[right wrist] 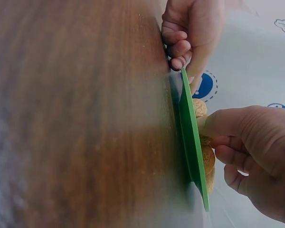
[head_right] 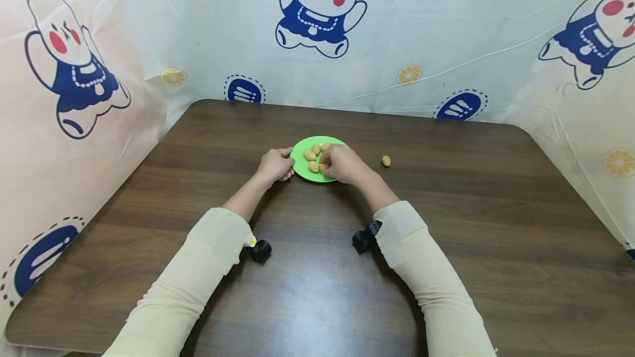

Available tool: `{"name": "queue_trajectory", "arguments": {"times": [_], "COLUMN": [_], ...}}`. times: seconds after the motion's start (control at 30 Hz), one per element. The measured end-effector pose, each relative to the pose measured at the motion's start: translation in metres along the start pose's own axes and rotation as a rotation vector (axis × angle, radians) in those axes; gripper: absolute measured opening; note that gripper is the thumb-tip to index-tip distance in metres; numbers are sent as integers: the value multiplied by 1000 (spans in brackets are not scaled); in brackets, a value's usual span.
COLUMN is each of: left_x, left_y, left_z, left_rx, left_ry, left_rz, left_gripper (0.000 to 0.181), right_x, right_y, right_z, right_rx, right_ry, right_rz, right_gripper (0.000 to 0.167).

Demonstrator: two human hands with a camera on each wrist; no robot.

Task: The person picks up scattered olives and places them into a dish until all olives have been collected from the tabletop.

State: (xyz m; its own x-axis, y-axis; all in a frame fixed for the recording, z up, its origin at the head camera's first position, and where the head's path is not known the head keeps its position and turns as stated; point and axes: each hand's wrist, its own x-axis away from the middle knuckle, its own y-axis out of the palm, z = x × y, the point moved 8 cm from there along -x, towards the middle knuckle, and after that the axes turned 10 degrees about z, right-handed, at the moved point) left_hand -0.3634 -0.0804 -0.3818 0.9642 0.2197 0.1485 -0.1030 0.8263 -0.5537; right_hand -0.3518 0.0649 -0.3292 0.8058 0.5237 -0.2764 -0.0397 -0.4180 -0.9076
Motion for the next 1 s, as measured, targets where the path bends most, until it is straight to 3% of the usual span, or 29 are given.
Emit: {"name": "queue_trajectory", "arguments": {"times": [0.2, 0.47, 0.63, 0.8, 0.9, 1.0], "left_x": [0, 1, 0, 0, 0, 0], "left_y": [0, 0, 0, -1, -1, -1], "left_z": [1, 0, 1, 1, 1, 1], "left_rx": [3, 17, 11, 0, -5, -8], "left_ry": [1, 7, 6, 10, 16, 18], "left_rz": [-2, -7, 1, 8, 9, 7], "left_gripper": [47, 47, 47, 47, 47, 47], "right_x": [0, 3, 3, 3, 3, 3], "right_y": [2, 4, 3, 4, 3, 0], "right_z": [-7, -8, -8, -8, -7, -5], "right_rx": [14, 2, 16, 20, 18, 9], "right_ry": [-76, -88, -103, -103, -78, -43], "right_rz": [-22, -70, -72, -78, -77, -73], "right_gripper": [23, 10, 12, 16, 6, 19]}}
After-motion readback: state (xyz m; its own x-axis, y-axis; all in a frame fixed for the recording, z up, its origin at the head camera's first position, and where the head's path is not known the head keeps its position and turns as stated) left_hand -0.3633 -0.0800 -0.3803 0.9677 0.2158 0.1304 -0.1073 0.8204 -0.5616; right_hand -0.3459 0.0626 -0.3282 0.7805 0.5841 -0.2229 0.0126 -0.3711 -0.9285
